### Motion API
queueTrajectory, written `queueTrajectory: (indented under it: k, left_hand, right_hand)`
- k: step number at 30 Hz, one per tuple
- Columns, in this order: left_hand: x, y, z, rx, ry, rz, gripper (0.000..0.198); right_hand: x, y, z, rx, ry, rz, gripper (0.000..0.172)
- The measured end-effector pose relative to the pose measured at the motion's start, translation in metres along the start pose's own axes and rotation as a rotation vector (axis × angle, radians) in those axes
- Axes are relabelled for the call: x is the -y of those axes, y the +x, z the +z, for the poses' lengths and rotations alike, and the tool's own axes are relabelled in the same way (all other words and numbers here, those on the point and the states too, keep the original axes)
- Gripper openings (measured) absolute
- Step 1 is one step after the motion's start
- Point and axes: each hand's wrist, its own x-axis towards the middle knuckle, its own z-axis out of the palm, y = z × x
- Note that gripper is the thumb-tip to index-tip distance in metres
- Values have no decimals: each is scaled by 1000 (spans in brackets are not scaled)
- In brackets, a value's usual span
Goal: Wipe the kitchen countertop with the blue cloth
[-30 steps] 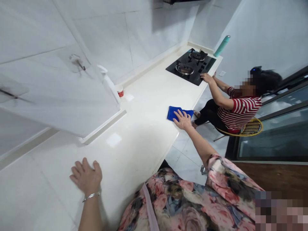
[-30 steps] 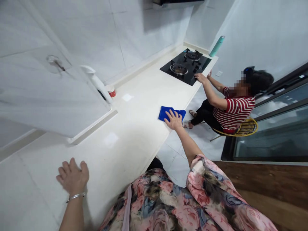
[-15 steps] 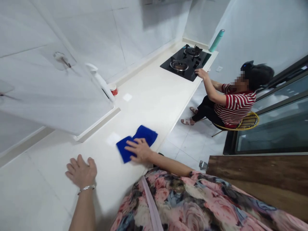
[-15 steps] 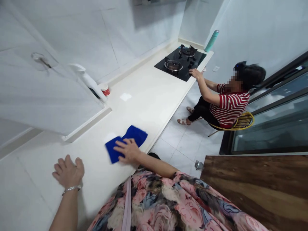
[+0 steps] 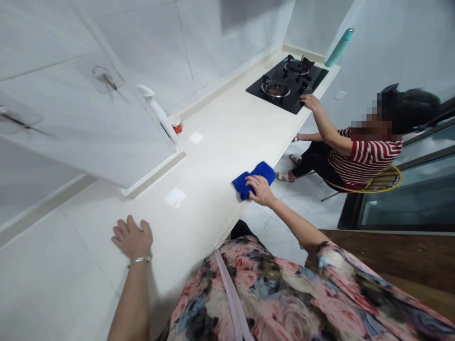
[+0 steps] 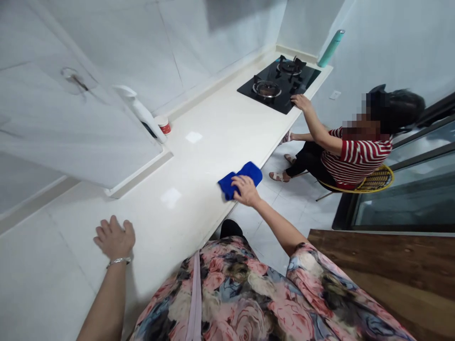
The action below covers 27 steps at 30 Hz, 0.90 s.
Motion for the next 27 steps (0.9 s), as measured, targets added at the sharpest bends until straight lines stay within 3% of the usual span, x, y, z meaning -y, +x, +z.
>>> queueTrajectory:
  k: [3, 6, 8, 12, 18, 21, 27]
  left_hand:
    - [-3, -3, 0, -87, 7, -26, 72]
    - [2, 3, -2, -57, 5, -54, 71]
    - [11, 13, -6, -7, -12, -82, 69]
    - [30, 41, -13, 57, -61, -115, 71]
    - [29, 48, -5, -62, -33, -170, 73]
    - [25, 42, 1, -102, -31, -157, 72]
    - [29, 42, 5, -96, -69, -180, 71]
  right_hand:
    - [-28, 37, -13, -115, -58, 198, 47]
    - [-40, 74, -16, -178, -43, 366, 65]
    - [-40, 94, -14, -180, -32, 444, 71]
    - [-25, 128, -3, -198, -43, 502, 60]
    - [39, 175, 20, -111, -102, 430, 65]
    - [86, 197, 33, -17, -161, 306, 72]
    - [183, 234, 60, 51, -172, 124, 77]
